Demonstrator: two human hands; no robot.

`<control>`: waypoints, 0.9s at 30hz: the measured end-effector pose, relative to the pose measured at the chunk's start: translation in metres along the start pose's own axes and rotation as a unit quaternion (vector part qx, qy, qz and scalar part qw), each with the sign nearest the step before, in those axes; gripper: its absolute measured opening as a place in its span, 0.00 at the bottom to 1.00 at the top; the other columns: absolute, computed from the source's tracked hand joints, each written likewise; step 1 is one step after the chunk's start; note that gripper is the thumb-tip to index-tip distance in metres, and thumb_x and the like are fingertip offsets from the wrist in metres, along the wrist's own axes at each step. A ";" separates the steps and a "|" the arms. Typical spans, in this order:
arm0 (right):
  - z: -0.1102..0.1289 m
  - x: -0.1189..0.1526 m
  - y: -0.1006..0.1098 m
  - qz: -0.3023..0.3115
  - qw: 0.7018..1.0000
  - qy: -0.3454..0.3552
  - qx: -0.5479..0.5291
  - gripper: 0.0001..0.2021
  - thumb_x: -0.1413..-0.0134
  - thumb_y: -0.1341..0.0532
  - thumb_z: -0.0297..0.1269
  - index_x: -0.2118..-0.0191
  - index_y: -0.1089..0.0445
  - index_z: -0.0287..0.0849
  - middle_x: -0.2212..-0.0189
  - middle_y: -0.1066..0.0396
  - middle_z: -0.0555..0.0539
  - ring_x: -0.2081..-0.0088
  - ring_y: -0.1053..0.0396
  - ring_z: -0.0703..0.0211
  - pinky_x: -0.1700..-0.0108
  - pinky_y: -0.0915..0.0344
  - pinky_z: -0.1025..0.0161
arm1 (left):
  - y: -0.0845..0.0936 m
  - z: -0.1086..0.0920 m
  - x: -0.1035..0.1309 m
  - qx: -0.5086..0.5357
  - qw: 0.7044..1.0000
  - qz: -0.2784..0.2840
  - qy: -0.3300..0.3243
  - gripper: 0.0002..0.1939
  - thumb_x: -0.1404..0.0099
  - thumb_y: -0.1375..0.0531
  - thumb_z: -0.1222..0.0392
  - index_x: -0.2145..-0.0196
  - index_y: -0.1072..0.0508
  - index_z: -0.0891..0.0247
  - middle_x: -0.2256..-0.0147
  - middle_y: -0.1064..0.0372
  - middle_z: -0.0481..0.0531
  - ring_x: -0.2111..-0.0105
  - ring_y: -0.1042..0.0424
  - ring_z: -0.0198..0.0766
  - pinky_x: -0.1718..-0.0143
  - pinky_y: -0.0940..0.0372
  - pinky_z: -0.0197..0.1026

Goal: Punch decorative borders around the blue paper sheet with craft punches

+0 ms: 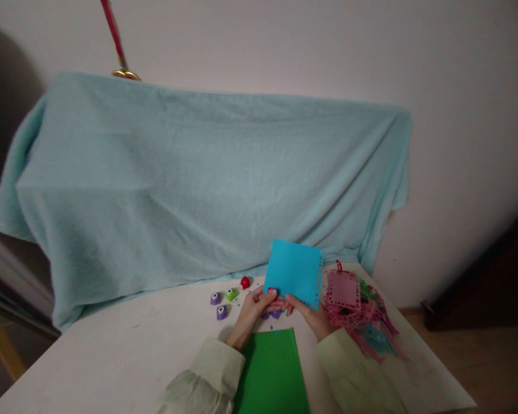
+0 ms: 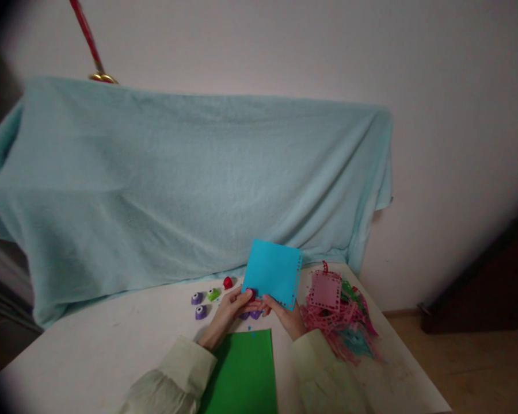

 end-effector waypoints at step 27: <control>0.000 0.002 -0.005 0.024 0.999 -0.025 0.001 0.18 0.51 0.42 0.47 0.84 0.29 0.43 0.82 0.28 0.49 0.78 0.30 0.58 0.68 0.34 0.62 | 0.000 0.010 0.002 -0.010 0.998 -0.005 0.067 0.24 0.46 0.34 0.50 0.59 0.28 0.72 0.66 0.24 0.64 0.65 0.24 0.44 0.58 0.30 0.42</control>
Point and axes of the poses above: each hand's wrist, its own x-axis away from the middle knuckle, its own y-axis out of the back of the hand, z = x × y, the point moved 8 cm from there along -x, towards the middle knuckle
